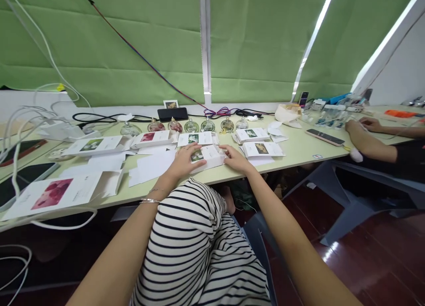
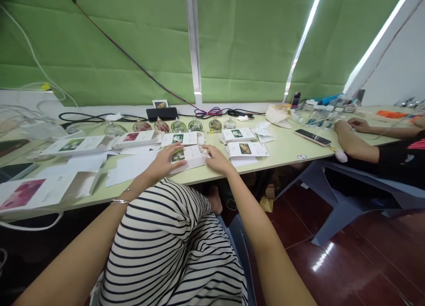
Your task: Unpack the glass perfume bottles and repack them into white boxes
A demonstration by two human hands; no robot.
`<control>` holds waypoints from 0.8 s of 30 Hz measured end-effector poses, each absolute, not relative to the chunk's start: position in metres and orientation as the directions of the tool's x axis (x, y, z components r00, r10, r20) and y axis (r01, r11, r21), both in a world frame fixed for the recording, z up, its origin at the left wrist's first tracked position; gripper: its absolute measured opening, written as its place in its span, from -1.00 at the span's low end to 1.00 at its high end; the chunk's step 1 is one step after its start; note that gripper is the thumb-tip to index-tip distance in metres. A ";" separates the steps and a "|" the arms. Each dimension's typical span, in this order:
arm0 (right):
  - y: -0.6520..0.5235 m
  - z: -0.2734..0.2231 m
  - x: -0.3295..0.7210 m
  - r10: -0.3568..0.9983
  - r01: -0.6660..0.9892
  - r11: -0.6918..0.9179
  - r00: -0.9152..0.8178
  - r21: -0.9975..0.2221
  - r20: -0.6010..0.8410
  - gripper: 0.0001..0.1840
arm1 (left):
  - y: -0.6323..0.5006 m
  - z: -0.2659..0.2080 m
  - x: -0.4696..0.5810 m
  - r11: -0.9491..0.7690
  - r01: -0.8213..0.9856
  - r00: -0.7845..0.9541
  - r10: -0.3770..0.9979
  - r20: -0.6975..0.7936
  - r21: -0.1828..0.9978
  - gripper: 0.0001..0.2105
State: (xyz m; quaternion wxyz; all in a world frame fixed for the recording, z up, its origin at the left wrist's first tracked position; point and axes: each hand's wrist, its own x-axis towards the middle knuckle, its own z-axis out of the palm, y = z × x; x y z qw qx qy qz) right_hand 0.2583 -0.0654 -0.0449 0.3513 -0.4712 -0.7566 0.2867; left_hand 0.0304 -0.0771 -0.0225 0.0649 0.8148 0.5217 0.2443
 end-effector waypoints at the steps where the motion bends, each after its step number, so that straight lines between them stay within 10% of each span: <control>1: -0.065 -0.045 0.258 0.914 0.518 0.395 -0.308 -0.759 0.265 -0.35 | -0.078 -0.022 0.032 -0.446 0.827 0.342 0.882 0.324 0.341 -0.42; 13: -0.067 -0.048 0.253 0.884 0.627 0.468 -0.341 -0.623 0.321 -0.61 | -0.082 0.053 -0.012 -0.475 0.877 0.472 0.828 -0.303 0.071 -0.16; 17: -0.069 -0.047 0.251 0.881 0.645 0.472 -0.336 -0.600 0.332 -0.66 | -0.085 0.028 0.002 -0.451 0.881 0.472 0.859 -0.196 0.144 0.02; 24: -0.067 -0.044 0.252 0.915 0.580 0.404 -0.254 -0.707 0.313 -0.57 | -0.093 -0.020 0.024 -0.395 0.849 0.330 0.915 0.231 0.350 -0.26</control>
